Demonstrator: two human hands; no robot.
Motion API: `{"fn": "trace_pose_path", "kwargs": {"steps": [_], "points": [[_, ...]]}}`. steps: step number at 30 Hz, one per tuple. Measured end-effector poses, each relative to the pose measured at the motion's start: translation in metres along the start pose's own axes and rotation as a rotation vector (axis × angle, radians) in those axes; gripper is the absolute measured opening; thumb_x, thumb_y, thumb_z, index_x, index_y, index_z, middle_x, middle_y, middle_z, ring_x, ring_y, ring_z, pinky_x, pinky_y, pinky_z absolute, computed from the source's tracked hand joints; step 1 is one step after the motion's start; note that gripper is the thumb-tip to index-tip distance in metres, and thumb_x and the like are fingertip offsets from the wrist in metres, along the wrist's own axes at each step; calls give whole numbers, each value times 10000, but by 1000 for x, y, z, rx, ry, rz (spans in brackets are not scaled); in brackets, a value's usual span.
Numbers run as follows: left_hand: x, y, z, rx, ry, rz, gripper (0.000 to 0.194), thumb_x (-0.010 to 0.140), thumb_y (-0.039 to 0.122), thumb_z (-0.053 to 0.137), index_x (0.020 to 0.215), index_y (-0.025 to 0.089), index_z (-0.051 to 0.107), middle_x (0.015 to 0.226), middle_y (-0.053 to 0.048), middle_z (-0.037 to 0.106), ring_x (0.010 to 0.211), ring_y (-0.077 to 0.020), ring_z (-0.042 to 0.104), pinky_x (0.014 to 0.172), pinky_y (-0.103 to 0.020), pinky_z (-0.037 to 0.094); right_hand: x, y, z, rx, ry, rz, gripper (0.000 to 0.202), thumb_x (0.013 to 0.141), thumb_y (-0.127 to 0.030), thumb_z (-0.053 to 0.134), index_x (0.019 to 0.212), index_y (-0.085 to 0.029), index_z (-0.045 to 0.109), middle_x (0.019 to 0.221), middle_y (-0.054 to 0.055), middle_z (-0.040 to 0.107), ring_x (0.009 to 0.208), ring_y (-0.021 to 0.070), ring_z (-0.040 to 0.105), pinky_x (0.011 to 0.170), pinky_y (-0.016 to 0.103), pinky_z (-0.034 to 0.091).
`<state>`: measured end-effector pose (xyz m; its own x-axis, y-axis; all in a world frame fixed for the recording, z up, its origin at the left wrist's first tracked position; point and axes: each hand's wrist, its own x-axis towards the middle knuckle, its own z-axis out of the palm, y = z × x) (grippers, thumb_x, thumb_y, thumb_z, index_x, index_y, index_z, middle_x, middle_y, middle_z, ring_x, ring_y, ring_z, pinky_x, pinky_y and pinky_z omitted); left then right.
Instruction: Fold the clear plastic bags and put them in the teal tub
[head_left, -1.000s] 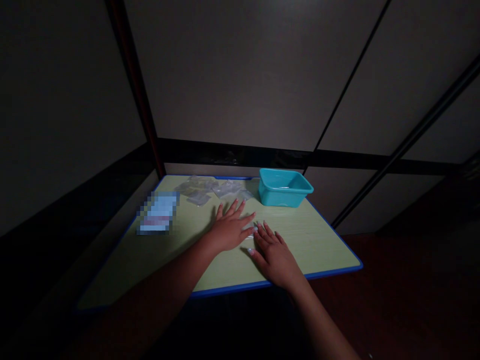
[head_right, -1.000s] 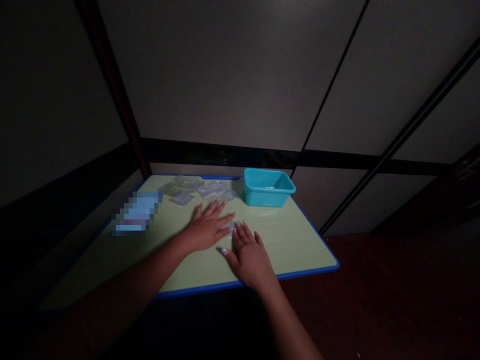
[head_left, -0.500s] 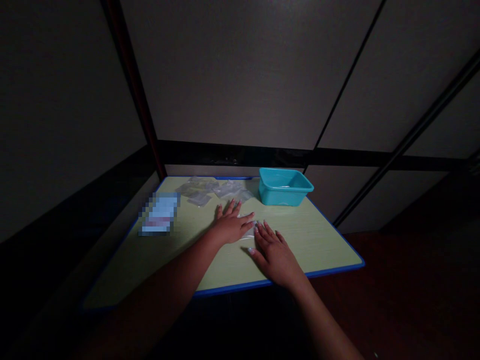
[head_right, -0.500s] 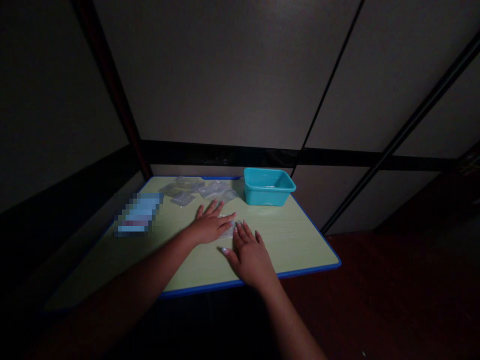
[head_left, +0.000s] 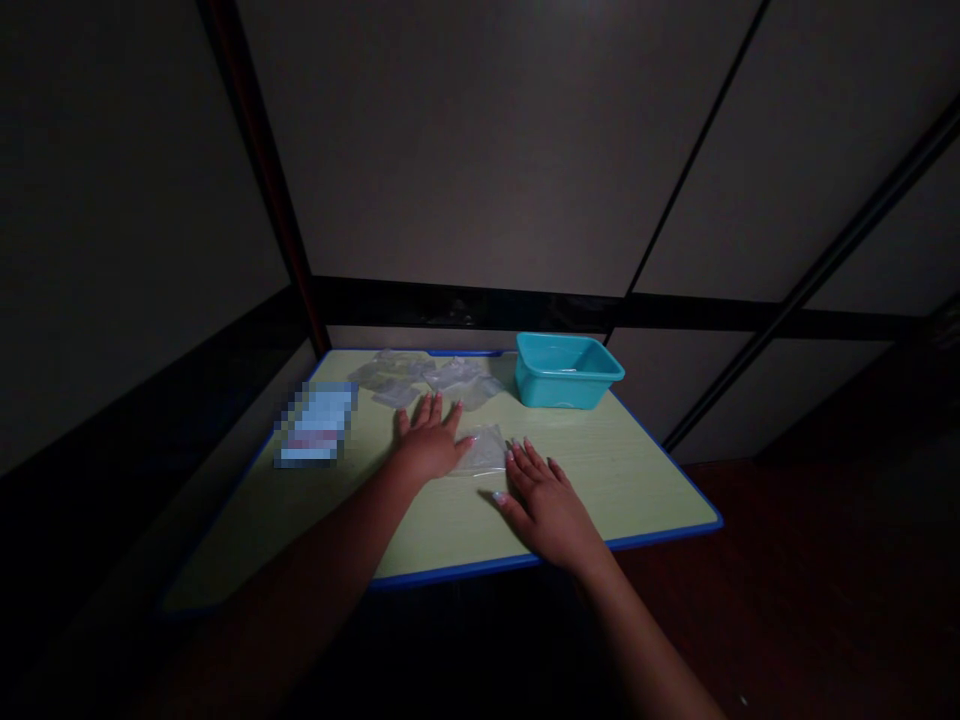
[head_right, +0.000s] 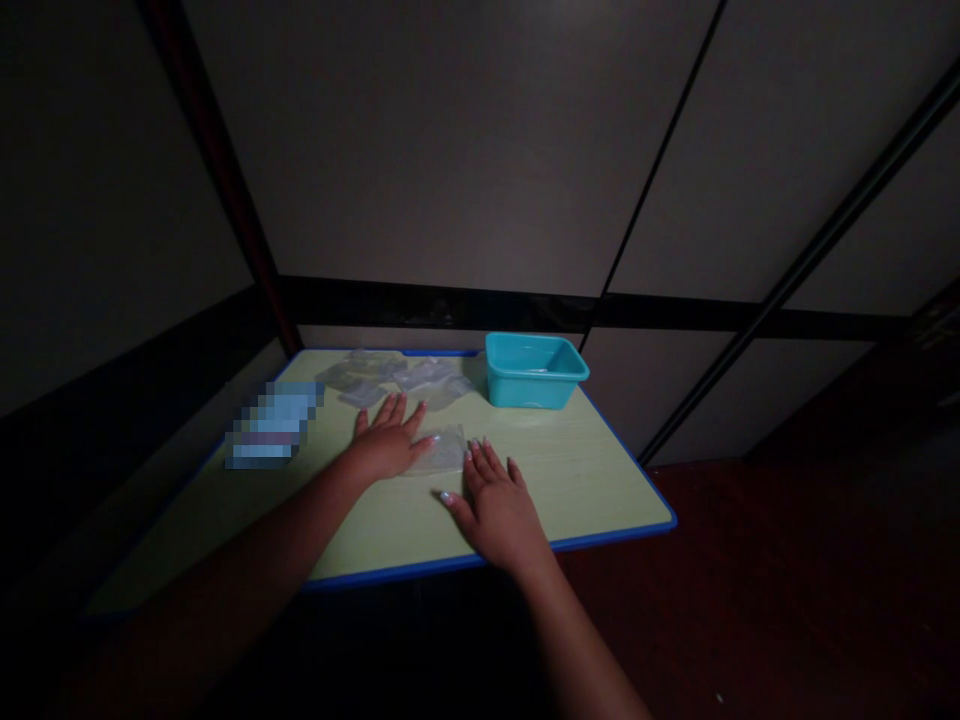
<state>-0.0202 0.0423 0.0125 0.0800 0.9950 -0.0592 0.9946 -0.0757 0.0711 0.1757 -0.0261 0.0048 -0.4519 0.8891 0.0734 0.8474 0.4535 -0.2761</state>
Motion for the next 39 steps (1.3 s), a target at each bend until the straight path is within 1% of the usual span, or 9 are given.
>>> {"fn": "trace_pose_path", "kwargs": {"steps": [2, 4, 7, 10, 15, 19, 25, 30, 39], "points": [[-7, 7, -2, -13, 91, 59, 686, 886, 587, 270, 1461, 236, 142, 1522, -126, 37, 1396, -264, -29, 1048, -599, 50, 0, 0, 0, -3, -3, -4, 654, 905, -539, 287, 1411, -126, 312, 1492, 102, 220, 1396, 226, 95, 1099, 479, 146], [-14, 17, -2, -54, 125, 216, 661, 900, 570, 255, 1461, 240, 137, 1526, -94, 36, 1398, -232, -34, 1066, -571, 41, 0, -1, -1, -3, -4, -10, 646, 907, -535, 286, 1408, -129, 320, 1489, 108, 231, 1395, 227, 101, 1098, 482, 144], [-22, 33, 0, -133, 86, 465, 632, 921, 556, 185, 1460, 229, 129, 1528, -51, 28, 1400, -205, -15, 1084, -540, 47, 0, -1, 0, 4, -6, -16, 616, 908, -519, 310, 1401, -151, 338, 1484, 107, 254, 1394, 233, 105, 1096, 491, 139], [-24, 40, 4, -195, 8, 540, 624, 935, 531, 118, 1460, 193, 120, 1526, -49, 45, 1401, -188, 24, 1093, -518, 77, 0, 0, 0, 2, -10, -23, 621, 901, -517, 335, 1406, -156, 327, 1481, 107, 268, 1394, 240, 107, 1097, 498, 133], [-21, 36, 11, -189, -78, 472, 653, 927, 546, 69, 1453, 173, 171, 1520, -62, 95, 1398, -195, 72, 1099, -501, 93, 1, 0, 1, -8, -20, -33, 681, 868, -558, 385, 1406, -146, 325, 1482, 122, 258, 1394, 247, 101, 1097, 506, 125], [-23, 35, 11, -139, -74, 416, 672, 912, 581, 104, 1453, 190, 178, 1521, -63, 78, 1398, -221, 68, 1089, -530, 95, 1, 0, 1, -10, -20, -19, 712, 865, -570, 381, 1413, -121, 305, 1483, 134, 245, 1397, 231, 84, 1102, 486, 122], [-23, 31, 10, -109, -73, 320, 702, 890, 618, 173, 1459, 209, 146, 1522, -87, 48, 1398, -246, 28, 1066, -576, 97, 0, 0, 0, -17, -14, -31, 656, 874, -569, 365, 1385, -159, 369, 1493, 117, 220, 1398, 227, 78, 1099, 489, 127], [-20, 25, 9, -103, -74, 187, 708, 879, 621, 215, 1462, 232, 116, 1519, -122, 5, 1396, -262, -4, 1038, -618, 82, 0, 0, 0, -24, -12, -26, 711, 877, -581, 334, 1417, -120, 294, 1490, 127, 215, 1396, 230, 88, 1102, 484, 129], [-16, 23, 13, -108, -99, 150, 717, 859, 636, 259, 1460, 289, 79, 1521, -98, -40, 1390, -283, -43, 1027, -632, 77, 1, 1, -1, -31, -14, -24, 732, 880, -598, 297, 1417, -102, 287, 1493, 117, 207, 1397, 228, 81, 1103, 482, 132]]}}
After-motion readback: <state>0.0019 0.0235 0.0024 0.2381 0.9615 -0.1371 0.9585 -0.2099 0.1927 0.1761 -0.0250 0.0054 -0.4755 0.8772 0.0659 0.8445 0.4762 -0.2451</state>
